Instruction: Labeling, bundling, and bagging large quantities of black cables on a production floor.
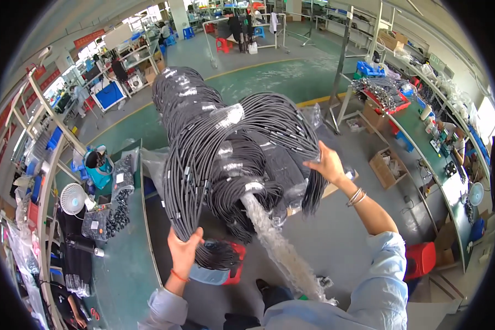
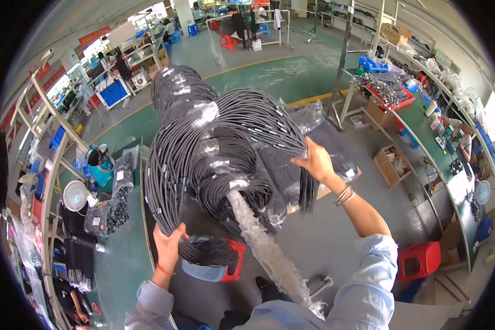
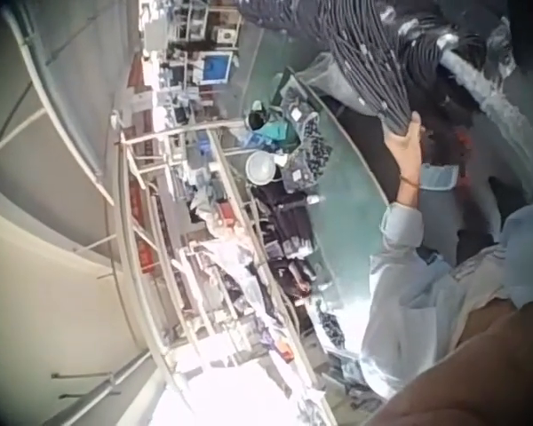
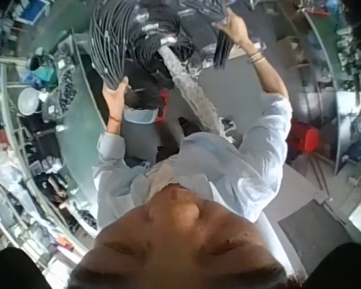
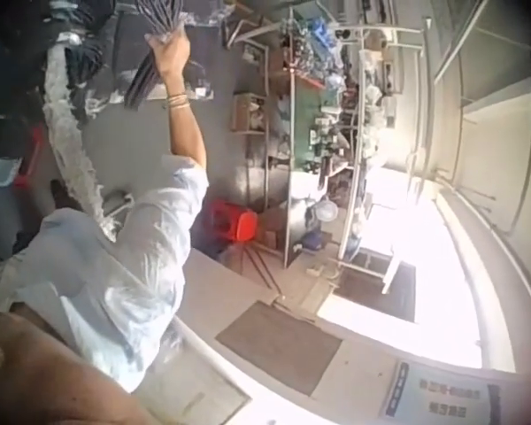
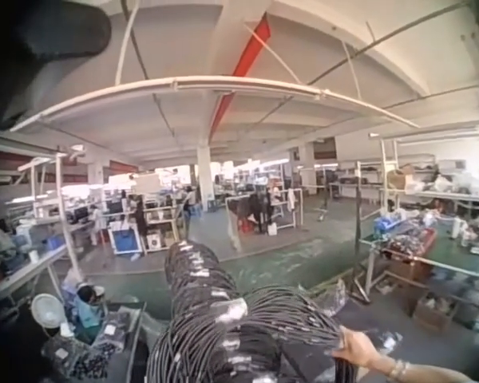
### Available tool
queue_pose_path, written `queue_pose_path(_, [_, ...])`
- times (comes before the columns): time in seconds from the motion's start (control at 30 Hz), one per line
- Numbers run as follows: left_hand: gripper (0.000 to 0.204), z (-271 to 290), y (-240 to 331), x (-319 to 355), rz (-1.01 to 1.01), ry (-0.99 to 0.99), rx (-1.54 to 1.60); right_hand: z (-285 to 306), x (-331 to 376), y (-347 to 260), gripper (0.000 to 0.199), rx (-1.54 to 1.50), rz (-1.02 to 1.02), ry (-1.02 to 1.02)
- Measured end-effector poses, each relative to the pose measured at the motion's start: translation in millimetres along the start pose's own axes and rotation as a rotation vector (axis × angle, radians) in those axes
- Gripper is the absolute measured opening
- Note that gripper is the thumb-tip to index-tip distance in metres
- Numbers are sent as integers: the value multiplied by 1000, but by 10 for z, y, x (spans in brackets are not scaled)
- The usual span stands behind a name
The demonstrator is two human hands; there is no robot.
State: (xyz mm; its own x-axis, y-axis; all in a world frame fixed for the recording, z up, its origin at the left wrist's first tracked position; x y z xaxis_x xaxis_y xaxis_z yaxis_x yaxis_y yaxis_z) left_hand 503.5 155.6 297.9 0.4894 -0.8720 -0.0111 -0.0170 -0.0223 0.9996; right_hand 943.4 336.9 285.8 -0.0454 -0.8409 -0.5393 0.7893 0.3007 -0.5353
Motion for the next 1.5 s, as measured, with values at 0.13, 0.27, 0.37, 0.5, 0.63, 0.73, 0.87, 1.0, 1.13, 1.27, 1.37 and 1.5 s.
queue_pose_path(0.13, [22, -226, 486, 294, 197, -64, 184, -138, -165, -149, 64, -12, -147, -95])
queue_pose_path(0.27, [21, -481, 812, 486, 407, -230, 336, -74, -201, -103, 64, -156, -76, -25])
queue_pose_path(0.37, [19, -582, 733, 394, 264, -242, 345, -20, -192, -170, 63, -261, -7, 46])
queue_pose_path(0.5, [20, -260, -202, 260, 92, 18, 178, -186, -60, -394, 57, -259, -65, -6])
queue_pose_path(0.63, [19, -93, -1173, 115, 124, 275, 0, -540, 268, -286, 54, -50, -124, -100])
queue_pose_path(0.73, [17, -260, -1931, -146, 163, 211, -4, -1076, 714, 242, 60, 73, -75, -56])
queue_pose_path(0.87, [17, 105, -3026, -580, -27, 31, -317, -1910, 1090, 435, 58, -20, -31, -264])
queue_pose_path(1.0, [21, 29, -3059, -626, 67, -135, -345, -1846, 1202, 329, 52, -71, -17, -438])
queue_pose_path(1.13, [20, -206, -2122, -193, 30, -546, -840, -747, 1380, 67, 44, 36, 0, -482])
queue_pose_path(1.27, [33, -917, -528, 587, -700, -573, -477, 416, 2077, -201, 39, 12, -190, -716])
queue_pose_path(1.37, [49, -1440, 198, 1109, -1153, -844, -296, 1121, 2584, -672, 44, -27, -425, -775])
queue_pose_path(1.5, [54, -1755, 110, 1696, -1323, -1295, -236, 2083, 3287, -1497, 54, 216, -580, -728])
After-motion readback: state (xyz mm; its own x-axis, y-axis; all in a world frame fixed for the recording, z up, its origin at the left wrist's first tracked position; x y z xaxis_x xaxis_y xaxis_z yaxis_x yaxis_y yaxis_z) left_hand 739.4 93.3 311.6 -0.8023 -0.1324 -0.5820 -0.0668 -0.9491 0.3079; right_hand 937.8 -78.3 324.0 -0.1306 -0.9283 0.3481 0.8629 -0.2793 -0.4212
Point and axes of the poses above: each hand's wrist, its own x-axis away from the middle knuckle, its own z-axis out of the back of the hand, y = z × x, the point moved 5 cm from there along -x, towards the middle knuckle, and after that the axes turned 13 degrees about y, right-handed, at the moved point
